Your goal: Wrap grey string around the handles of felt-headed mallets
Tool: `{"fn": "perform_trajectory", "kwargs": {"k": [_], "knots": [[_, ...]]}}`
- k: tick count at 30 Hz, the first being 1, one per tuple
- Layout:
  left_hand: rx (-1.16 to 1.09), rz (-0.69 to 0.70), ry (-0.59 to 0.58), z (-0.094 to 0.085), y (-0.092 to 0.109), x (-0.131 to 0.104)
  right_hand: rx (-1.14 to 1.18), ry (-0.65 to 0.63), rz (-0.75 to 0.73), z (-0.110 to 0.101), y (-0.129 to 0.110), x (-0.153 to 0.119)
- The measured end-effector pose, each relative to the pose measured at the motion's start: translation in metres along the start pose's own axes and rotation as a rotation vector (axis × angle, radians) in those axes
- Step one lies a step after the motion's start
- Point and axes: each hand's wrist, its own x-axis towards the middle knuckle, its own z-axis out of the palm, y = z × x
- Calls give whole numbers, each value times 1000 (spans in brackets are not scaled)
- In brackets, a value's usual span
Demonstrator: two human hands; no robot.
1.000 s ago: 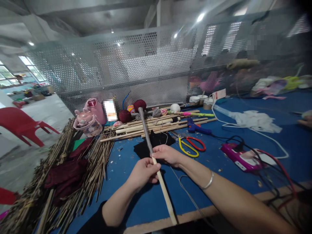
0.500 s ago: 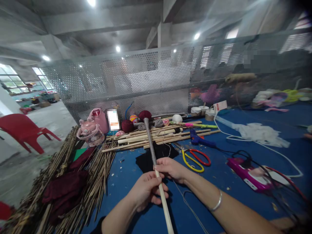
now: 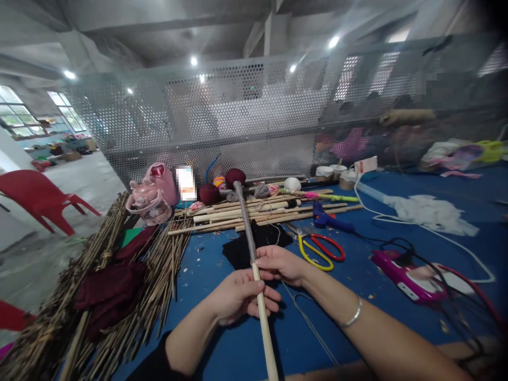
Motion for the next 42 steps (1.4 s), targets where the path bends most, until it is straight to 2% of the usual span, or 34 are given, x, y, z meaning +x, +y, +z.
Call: {"fn": "perform_trajectory", "kwargs": {"k": [5, 7, 9, 11, 13, 17, 19, 21, 26, 28, 32, 36, 38, 42], "knots": [[192, 40, 208, -3, -5, 2, -72, 93, -3, -1, 1, 2], [201, 51, 182, -2, -4, 2, -34, 61, 50, -3, 1, 0], [180, 40, 98, -1, -1, 0, 1, -14, 112, -3, 1, -1], [158, 17, 30, 0, 0, -1, 1, -38, 116, -2, 1, -2], [161, 7, 40, 0, 0, -1, -26, 23, 81, 0, 2, -1], [291, 25, 185, -1, -8, 5, -92, 192, 27, 4, 4, 5], [300, 25, 229, -1, -11, 8, -113, 232, 20, 3, 4, 6], [244, 16, 231, 1, -11, 8, -96, 209, 50, 0, 3, 5], [106, 49, 161, 5, -6, 4, 70, -16, 133, -10, -5, -3], [66, 59, 113, 6, -4, 2, 98, -59, 150, -12, -6, -3], [54, 11, 61, 3, -3, 2, 33, 10, 92, -7, 1, 1], [191, -12, 228, -1, -5, 4, -124, 86, 53, 0, 9, 6], [203, -4, 267, -1, -4, 4, -122, 95, 52, 1, 9, 6], [105, 2, 137, -1, 1, 1, -7, 4, 70, -1, 5, 4]]}}
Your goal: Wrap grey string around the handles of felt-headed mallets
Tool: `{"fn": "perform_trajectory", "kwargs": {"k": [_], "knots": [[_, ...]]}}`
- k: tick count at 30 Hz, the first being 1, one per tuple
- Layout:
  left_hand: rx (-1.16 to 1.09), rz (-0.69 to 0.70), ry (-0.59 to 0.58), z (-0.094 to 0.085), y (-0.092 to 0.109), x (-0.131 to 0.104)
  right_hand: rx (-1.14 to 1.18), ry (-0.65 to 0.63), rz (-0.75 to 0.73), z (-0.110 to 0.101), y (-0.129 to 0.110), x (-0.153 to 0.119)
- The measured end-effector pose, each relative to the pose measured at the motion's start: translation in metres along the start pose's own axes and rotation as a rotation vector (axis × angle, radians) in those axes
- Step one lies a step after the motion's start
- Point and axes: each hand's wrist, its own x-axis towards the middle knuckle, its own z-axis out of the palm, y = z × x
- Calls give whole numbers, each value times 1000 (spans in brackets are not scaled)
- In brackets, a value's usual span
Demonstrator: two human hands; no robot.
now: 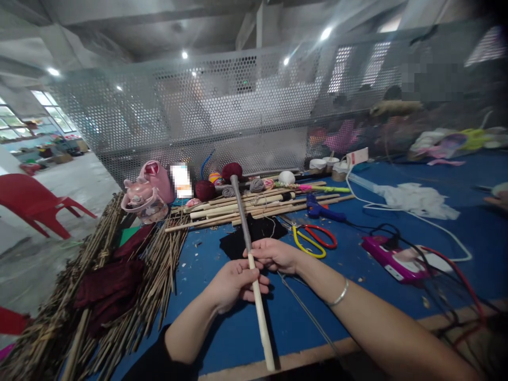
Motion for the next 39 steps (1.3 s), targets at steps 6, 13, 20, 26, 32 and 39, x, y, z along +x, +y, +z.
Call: {"fn": "perform_trajectory", "kwargs": {"k": [6, 13, 20, 26, 32, 39], "knots": [[-31, -20, -59, 0, 0, -1, -98, -6, -10, -6, -5, -4], [-20, -10, -9, 3, -2, -1, -185, 23, -9, -20, -12, -9], [-79, 40, -79, -2, -1, 0, -60, 12, 45, -15, -7, -5], [-116, -4, -214, -7, 1, 1, 47, -61, 50, -4, -3, -4], [112, -20, -83, -11, 1, 5, -125, 33, -50, -2, 7, 5], [731, 303, 332, -29, -1, 7, -235, 117, -75, 8, 9, 9]]}}
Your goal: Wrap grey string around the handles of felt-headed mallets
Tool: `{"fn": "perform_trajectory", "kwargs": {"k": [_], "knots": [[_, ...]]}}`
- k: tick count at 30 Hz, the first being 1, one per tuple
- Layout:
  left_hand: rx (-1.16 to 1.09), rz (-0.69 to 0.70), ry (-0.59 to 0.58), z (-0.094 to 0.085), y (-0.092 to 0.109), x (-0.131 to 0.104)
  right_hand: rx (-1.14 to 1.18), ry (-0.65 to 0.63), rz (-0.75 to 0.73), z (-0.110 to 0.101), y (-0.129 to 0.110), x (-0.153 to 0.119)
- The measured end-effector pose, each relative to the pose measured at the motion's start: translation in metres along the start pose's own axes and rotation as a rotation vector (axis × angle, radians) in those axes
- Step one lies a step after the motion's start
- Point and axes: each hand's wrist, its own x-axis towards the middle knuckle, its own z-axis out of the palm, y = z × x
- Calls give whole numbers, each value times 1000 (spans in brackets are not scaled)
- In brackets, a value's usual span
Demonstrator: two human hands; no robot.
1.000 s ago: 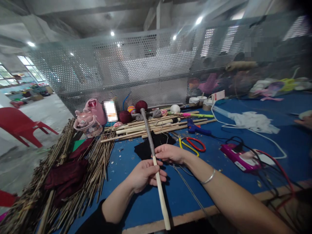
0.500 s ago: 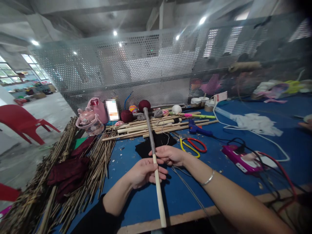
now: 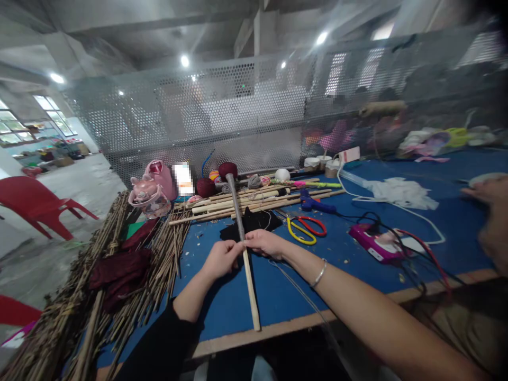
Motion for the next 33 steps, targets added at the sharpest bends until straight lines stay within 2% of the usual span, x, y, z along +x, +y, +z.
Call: {"fn": "perform_trajectory", "kwargs": {"k": [3, 7, 12, 19, 22, 26, 30, 33], "knots": [[0, 45, 139, -6, -3, 3, -36, 32, -3, 5, -1, -2], [9, 66, 183, -5, -4, 6, -13, 55, -12, 4, -1, -6], [103, 98, 66, 4, -2, 4, 164, -26, -47, -10, 2, -8], [103, 168, -29, 10, 0, 2, 145, -67, -46, -13, 3, -6], [89, 173, -45, 9, -1, 0, 106, -48, -61, -9, 4, -6], [52, 121, -8, 10, 1, -3, 1, 21, -94, 0, 5, -4], [-137, -29, -8, 15, 8, -6, -55, 121, -89, 8, 6, -3], [-244, -31, -44, 20, 15, -12, -13, 148, -103, 12, 6, -9]]}}
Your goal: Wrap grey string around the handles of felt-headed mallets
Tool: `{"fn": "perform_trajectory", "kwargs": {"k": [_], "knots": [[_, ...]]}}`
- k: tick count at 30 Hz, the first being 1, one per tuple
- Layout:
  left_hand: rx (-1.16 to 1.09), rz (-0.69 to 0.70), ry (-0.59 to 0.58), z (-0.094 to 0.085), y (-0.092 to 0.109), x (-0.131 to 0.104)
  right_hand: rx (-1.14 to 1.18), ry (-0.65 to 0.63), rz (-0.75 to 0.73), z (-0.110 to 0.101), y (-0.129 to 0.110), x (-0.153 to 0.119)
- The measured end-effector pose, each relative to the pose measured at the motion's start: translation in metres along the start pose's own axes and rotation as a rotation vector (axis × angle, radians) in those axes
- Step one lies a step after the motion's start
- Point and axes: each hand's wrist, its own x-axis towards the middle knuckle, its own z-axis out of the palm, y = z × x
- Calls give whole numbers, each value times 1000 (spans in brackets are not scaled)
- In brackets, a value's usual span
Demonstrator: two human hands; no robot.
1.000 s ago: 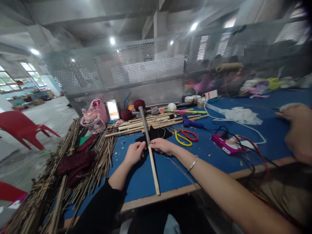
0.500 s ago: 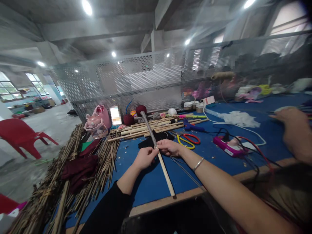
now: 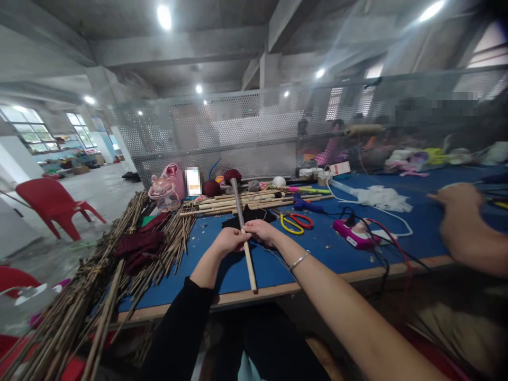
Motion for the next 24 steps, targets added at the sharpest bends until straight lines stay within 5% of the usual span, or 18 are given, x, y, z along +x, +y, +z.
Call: {"fn": "perform_trajectory", "kwargs": {"k": [6, 12, 18, 24], "knots": [[-162, -18, -120, 6, -1, -8, 134, 0, 17, 4, 0, -14], [-165, -24, 11, 8, -6, 9, 60, 104, 32, 1, 3, 0], [-193, -92, -75, 0, -7, 19, -15, -45, 174, -15, -8, 12], [-280, -97, -120, 3, -9, 6, -51, -59, 90, -15, -2, 9]]}}
